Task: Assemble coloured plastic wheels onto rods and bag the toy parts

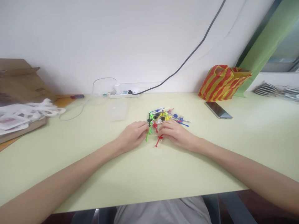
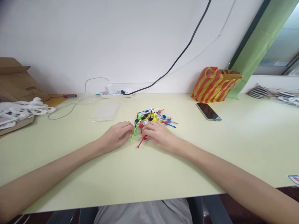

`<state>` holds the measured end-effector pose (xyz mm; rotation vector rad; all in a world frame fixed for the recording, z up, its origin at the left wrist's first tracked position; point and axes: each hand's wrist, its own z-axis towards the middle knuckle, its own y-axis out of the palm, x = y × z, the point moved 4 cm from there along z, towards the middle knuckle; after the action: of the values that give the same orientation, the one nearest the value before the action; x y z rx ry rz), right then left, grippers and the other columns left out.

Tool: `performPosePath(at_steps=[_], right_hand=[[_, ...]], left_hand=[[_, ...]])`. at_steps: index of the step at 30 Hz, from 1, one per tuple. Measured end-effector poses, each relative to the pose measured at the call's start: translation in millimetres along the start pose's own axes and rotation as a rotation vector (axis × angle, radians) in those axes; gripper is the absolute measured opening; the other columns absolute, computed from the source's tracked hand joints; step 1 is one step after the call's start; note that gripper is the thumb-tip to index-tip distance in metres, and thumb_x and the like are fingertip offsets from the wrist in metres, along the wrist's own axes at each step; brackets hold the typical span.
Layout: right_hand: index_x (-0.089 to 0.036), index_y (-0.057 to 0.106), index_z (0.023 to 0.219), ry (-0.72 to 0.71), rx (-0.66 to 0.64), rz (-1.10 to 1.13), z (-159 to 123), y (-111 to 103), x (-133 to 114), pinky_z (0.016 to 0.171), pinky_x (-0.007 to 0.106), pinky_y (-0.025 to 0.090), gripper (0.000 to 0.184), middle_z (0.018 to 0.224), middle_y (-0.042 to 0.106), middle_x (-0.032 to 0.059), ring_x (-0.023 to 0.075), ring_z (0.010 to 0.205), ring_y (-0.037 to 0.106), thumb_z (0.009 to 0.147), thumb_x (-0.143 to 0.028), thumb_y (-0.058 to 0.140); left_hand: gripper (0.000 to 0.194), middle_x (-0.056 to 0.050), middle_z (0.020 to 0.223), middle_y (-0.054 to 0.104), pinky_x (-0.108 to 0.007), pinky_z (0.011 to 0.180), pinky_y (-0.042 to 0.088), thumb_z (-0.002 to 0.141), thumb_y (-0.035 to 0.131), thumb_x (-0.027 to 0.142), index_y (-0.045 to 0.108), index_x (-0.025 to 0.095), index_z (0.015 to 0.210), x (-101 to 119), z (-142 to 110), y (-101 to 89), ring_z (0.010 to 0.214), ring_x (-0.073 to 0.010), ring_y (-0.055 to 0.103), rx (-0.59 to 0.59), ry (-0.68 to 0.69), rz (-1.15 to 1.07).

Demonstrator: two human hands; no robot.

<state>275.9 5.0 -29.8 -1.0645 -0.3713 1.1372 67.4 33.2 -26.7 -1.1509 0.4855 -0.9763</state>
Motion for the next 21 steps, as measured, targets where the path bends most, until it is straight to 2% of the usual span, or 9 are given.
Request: performPosePath(at_steps=[4, 7, 9, 12, 14, 16, 21], right_hand=[[-0.019, 0.068, 0.106, 0.005, 0.016, -0.035, -1, 2, 3, 0.089, 0.040, 0.043, 0.024, 0.113, 0.072, 0.0104, 0.0245, 0.104, 0.058, 0.105, -0.009, 0.046], [-0.019, 0.068, 0.104, 0.011, 0.027, -0.033, -1, 4, 5, 0.090, 0.041, 0.043, 0.023, 0.112, 0.072, 0.0105, 0.0244, 0.104, 0.058, 0.105, -0.010, 0.047], [-0.018, 0.069, 0.104, 0.005, 0.037, -0.036, -1, 5, 5, 0.090, 0.041, 0.043, 0.023, 0.110, 0.072, 0.0108, 0.0244, 0.104, 0.057, 0.106, -0.011, 0.047], [-0.018, 0.070, 0.104, -0.010, 0.058, -0.045, -1, 5, 6, 0.089, 0.040, 0.043, 0.022, 0.107, 0.071, 0.0108, 0.0239, 0.101, 0.057, 0.107, -0.014, 0.048], [-0.019, 0.070, 0.105, -0.018, 0.067, -0.047, -1, 6, 7, 0.088, 0.040, 0.043, 0.022, 0.106, 0.071, 0.0105, 0.0234, 0.100, 0.057, 0.107, -0.016, 0.048], [-0.019, 0.071, 0.108, -0.028, 0.071, -0.053, -1, 7, 6, 0.087, 0.039, 0.043, 0.024, 0.105, 0.071, 0.0103, 0.0232, 0.098, 0.056, 0.107, -0.016, 0.048], [-0.018, 0.072, 0.110, -0.060, 0.049, -0.094, -3, 3, 3, 0.082, 0.037, 0.044, 0.025, 0.094, 0.066, 0.0094, 0.0228, 0.091, 0.051, 0.107, -0.016, 0.047]], left_hand=[[0.025, -0.009, 0.112, 0.068, -0.038, 0.092, 0.051, 0.097, 0.038, 0.011, 0.060, 0.021, 0.106, -3, 3, 2.7, 0.105, -0.0241, 0.066, -0.055, -0.040, -0.019], [0.024, -0.011, 0.115, 0.068, -0.043, 0.094, 0.052, 0.100, 0.038, 0.020, 0.058, 0.019, 0.114, -15, 3, 1.3, 0.106, -0.0268, 0.067, 0.011, -0.235, -0.006], [0.036, -0.015, 0.130, 0.066, -0.045, 0.102, 0.050, 0.104, 0.043, 0.036, 0.052, 0.016, 0.132, -22, 2, 3.5, 0.118, -0.0296, 0.065, 0.004, -0.324, -0.049], [0.083, -0.021, 0.165, 0.040, -0.048, 0.122, 0.035, 0.100, 0.051, 0.064, 0.026, 0.014, 0.162, -24, 4, 13.2, 0.151, -0.0341, 0.043, -0.129, -0.299, -0.096], [0.099, -0.019, 0.175, 0.022, -0.049, 0.129, 0.024, 0.098, 0.048, 0.073, 0.010, 0.016, 0.169, -24, 7, 20.1, 0.160, -0.0341, 0.026, -0.205, -0.284, -0.082], [0.100, -0.017, 0.176, 0.015, -0.050, 0.130, 0.018, 0.099, 0.041, 0.076, 0.005, 0.017, 0.171, -24, 12, 26.0, 0.163, -0.0332, 0.018, -0.247, -0.282, -0.057], [0.092, -0.017, 0.176, 0.015, -0.054, 0.130, 0.013, 0.102, 0.029, 0.075, 0.010, 0.017, 0.171, -22, 34, 38.3, 0.163, -0.0318, 0.016, -0.310, -0.235, 0.001]])
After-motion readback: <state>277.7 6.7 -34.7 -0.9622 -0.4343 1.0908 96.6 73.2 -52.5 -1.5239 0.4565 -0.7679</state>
